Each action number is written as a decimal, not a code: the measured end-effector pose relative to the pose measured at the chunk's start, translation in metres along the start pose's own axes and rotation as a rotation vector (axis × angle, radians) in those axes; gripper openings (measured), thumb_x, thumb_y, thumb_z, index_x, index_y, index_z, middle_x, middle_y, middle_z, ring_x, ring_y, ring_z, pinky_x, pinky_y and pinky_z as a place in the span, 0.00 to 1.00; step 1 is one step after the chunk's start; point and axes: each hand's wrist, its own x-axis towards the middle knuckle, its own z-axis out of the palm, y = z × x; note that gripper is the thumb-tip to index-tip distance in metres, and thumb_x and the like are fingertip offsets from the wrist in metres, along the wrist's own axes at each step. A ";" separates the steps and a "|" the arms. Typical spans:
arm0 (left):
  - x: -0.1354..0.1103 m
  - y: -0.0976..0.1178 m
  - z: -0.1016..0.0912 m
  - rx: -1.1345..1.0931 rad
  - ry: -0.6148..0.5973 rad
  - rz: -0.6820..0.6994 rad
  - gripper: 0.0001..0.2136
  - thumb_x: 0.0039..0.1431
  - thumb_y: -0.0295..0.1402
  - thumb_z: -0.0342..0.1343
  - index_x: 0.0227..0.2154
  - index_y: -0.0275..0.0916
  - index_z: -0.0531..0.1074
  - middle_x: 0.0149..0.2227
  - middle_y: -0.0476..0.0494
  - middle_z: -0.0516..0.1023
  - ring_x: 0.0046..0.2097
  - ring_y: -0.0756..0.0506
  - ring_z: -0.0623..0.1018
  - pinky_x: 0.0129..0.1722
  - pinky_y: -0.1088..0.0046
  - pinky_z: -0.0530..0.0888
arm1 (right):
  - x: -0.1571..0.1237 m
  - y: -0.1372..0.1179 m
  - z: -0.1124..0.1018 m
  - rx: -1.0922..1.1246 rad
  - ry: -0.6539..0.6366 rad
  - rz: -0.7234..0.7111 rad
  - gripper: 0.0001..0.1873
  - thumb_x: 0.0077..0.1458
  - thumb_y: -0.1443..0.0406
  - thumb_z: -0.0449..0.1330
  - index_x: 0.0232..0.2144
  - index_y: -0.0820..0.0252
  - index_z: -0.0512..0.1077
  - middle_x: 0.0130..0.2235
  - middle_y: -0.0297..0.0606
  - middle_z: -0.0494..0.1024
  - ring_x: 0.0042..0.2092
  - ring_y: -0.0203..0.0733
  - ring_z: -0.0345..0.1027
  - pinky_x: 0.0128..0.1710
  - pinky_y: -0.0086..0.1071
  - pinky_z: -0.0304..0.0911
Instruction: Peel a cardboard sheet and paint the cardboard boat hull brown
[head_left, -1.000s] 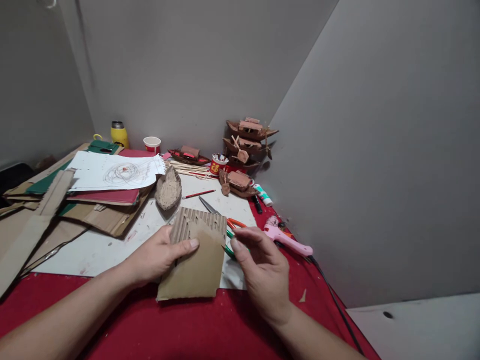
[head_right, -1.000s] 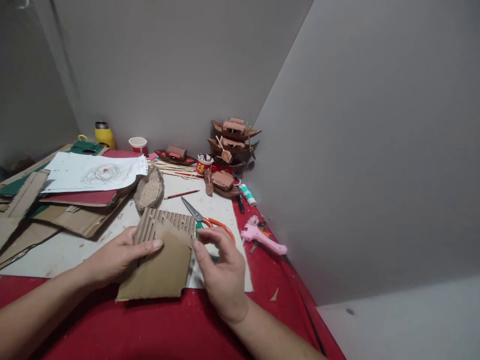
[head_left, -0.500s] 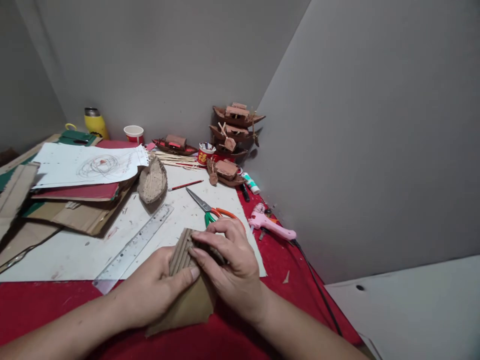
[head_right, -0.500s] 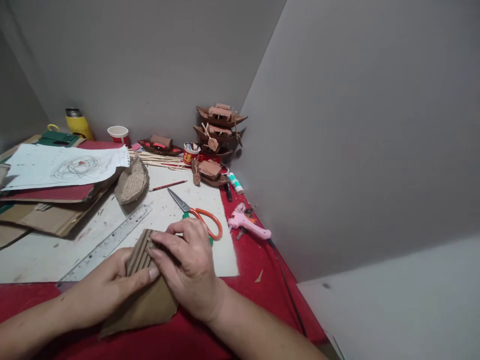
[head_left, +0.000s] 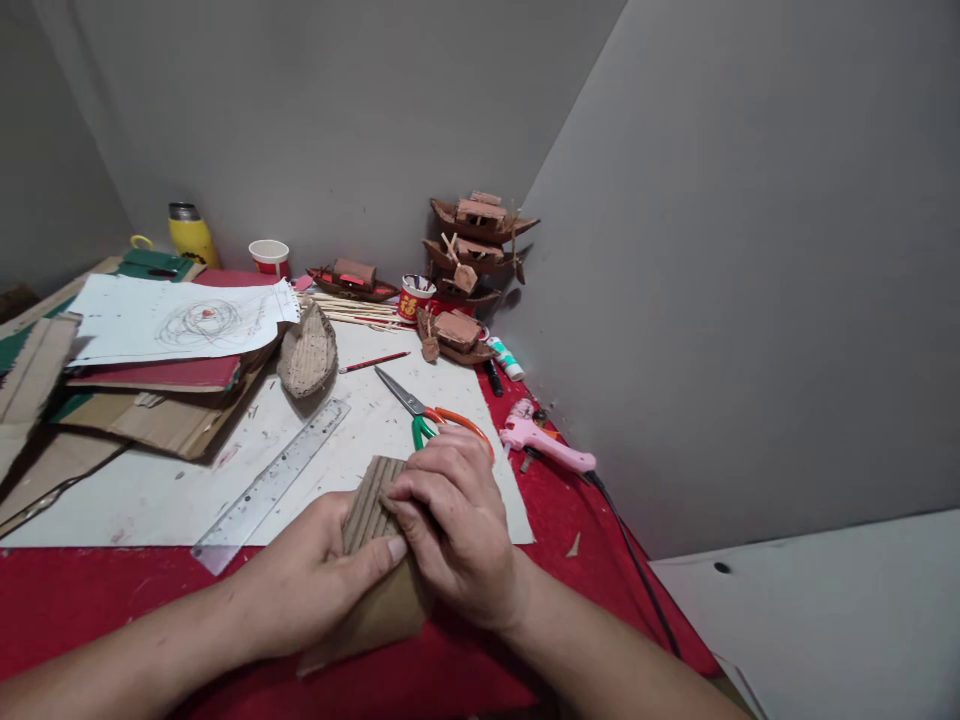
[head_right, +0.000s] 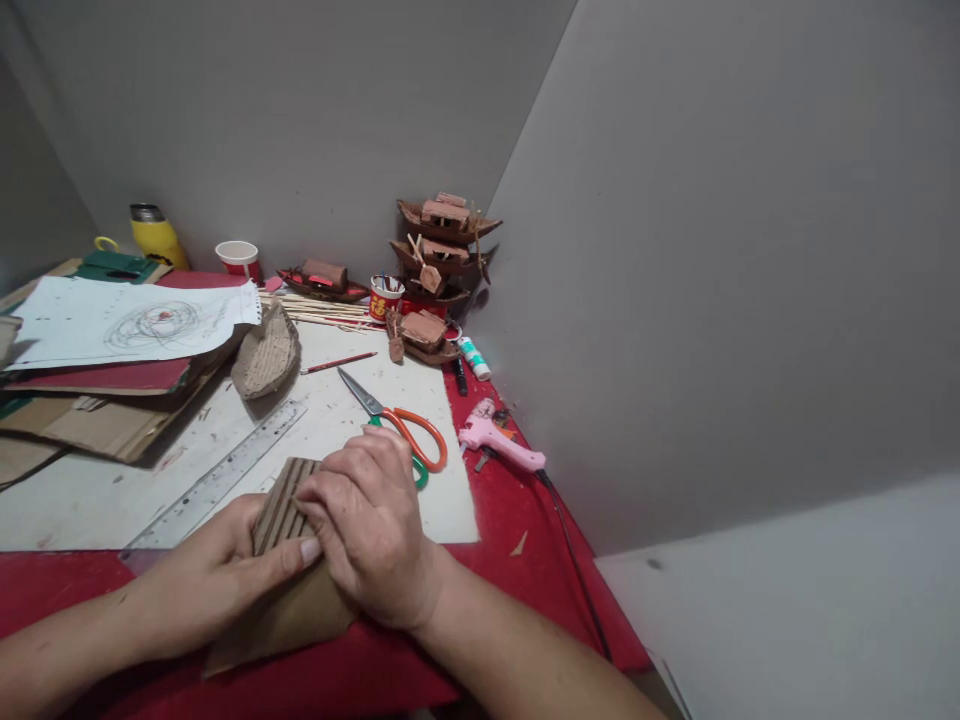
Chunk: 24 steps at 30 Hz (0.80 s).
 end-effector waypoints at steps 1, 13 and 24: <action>0.000 0.001 -0.001 -0.027 0.002 0.000 0.10 0.57 0.37 0.55 0.26 0.37 0.68 0.25 0.54 0.62 0.28 0.52 0.59 0.26 0.79 0.61 | -0.001 0.000 -0.001 0.001 -0.002 -0.016 0.06 0.55 0.73 0.56 0.34 0.59 0.69 0.32 0.38 0.72 0.38 0.44 0.64 0.45 0.46 0.62; -0.003 0.004 -0.009 -0.302 -0.054 0.004 0.10 0.56 0.39 0.58 0.32 0.36 0.73 0.31 0.51 0.70 0.33 0.51 0.65 0.32 0.79 0.65 | -0.008 -0.003 -0.010 -0.027 0.036 -0.053 0.06 0.56 0.72 0.54 0.34 0.55 0.67 0.30 0.35 0.70 0.37 0.43 0.65 0.52 0.51 0.58; -0.003 0.004 -0.011 -0.275 0.021 -0.013 0.12 0.54 0.41 0.60 0.32 0.35 0.73 0.31 0.49 0.74 0.32 0.49 0.70 0.31 0.77 0.68 | -0.005 0.004 -0.012 -0.057 0.006 -0.074 0.19 0.53 0.68 0.62 0.48 0.53 0.67 0.35 0.37 0.73 0.39 0.45 0.67 0.53 0.54 0.57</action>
